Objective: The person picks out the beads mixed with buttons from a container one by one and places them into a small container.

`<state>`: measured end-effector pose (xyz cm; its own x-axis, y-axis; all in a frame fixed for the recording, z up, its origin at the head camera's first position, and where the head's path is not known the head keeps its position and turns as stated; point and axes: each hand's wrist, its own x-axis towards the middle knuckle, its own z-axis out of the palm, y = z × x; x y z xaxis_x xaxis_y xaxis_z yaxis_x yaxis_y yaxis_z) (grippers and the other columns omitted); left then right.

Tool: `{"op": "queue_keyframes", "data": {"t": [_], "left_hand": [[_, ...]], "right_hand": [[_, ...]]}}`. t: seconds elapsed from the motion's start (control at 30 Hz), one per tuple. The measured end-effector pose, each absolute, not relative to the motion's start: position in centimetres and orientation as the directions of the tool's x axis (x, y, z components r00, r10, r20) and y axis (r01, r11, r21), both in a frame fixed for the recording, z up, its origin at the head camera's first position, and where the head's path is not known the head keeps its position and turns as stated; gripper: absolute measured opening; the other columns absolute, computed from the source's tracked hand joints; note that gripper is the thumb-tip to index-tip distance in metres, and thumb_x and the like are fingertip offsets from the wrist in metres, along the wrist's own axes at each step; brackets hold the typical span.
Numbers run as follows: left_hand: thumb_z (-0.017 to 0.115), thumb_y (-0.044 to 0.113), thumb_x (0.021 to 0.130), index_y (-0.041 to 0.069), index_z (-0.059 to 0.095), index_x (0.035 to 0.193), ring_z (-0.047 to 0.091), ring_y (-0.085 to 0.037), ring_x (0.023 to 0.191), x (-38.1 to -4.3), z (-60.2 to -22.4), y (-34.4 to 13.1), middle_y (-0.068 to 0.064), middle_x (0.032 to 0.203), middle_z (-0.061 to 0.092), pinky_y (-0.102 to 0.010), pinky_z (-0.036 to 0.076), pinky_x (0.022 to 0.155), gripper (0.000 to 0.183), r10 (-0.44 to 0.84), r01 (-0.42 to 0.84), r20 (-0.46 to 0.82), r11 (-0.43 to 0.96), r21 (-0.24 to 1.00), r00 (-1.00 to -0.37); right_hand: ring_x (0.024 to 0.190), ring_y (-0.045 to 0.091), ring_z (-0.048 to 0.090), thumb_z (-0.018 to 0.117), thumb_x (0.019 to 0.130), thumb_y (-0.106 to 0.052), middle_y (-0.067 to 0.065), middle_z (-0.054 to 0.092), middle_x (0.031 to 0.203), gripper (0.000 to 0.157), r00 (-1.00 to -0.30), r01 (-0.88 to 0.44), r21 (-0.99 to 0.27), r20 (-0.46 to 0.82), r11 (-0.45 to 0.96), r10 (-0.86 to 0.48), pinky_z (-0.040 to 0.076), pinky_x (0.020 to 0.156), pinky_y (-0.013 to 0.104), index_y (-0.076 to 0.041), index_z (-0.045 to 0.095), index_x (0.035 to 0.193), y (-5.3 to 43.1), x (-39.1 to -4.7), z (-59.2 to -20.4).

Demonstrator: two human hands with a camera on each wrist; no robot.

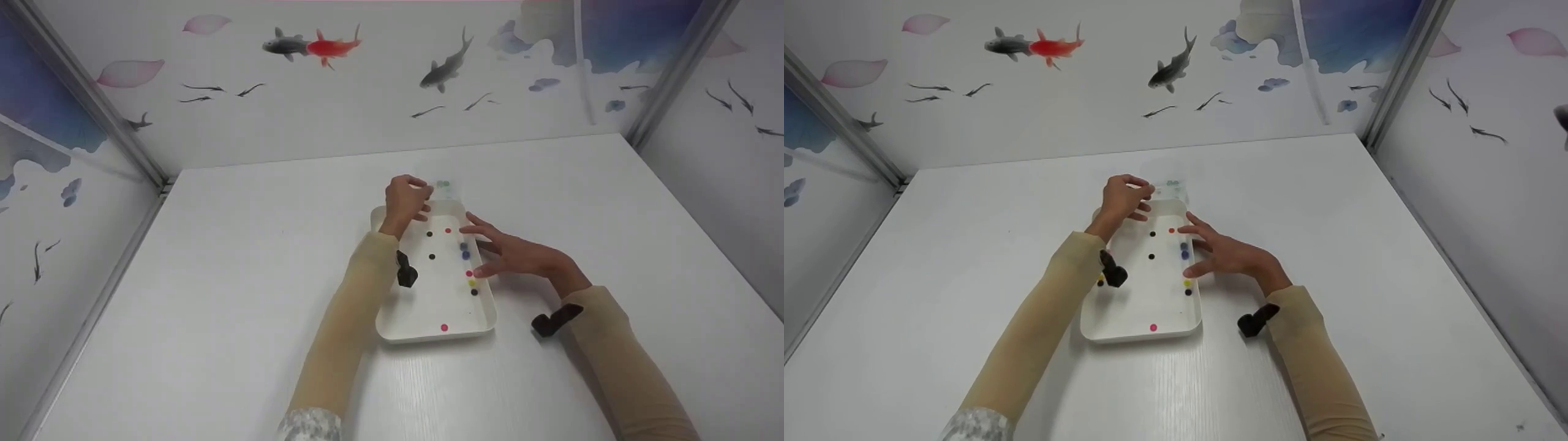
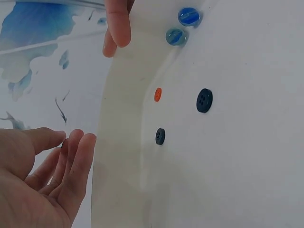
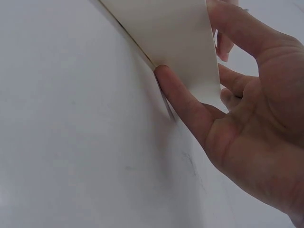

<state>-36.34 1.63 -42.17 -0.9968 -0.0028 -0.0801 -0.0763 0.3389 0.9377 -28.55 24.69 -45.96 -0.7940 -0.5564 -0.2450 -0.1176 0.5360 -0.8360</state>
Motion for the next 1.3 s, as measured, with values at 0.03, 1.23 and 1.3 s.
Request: {"op": "queue_keyframes", "data": {"t": [0.03,1.23,1.3], "left_hand": [[0.066,0.018,0.097,0.003,0.066,0.118,0.068,-0.014,0.066,-36.3,-42.2,1.6,-0.014,0.101,0.074,-0.021,0.058,0.052,0.026,-0.004,-0.079,-0.083,0.340,0.937,-0.997],[0.070,0.020,0.094,0.005,0.069,0.114,0.074,-0.018,0.077,-32.5,-43.2,1.6,-0.013,0.106,0.075,-0.028,0.062,0.060,0.025,0.267,-0.109,-0.218,0.368,0.923,-0.939],[0.070,0.021,0.094,0.005,0.069,0.115,0.075,-0.020,0.080,-32.3,-43.3,1.7,-0.012,0.105,0.075,-0.029,0.063,0.061,0.026,0.270,-0.108,-0.223,0.383,0.917,-0.937]], "right_hand": [[0.157,0.037,0.008,0.079,0.086,-0.027,-0.011,-0.011,0.170,0.087,-0.795,-0.116,-0.833,-0.249,0.541,-0.554,0.012,0.126,0.061,-0.028,0.028,0.156,24.6,-28.6,-46.0],[0.156,0.042,0.009,0.080,0.084,-0.034,-0.007,-0.012,0.170,0.095,-0.804,-0.123,-0.804,-0.263,0.581,-0.534,0.013,0.123,0.066,-0.030,0.022,0.159,24.6,-28.7,-46.2],[0.156,0.042,0.009,0.080,0.085,-0.033,-0.006,-0.012,0.170,0.094,-0.802,-0.136,-0.809,-0.250,0.573,-0.543,0.014,0.123,0.065,-0.029,0.022,0.159,24.6,-28.7,-46.1]]}}
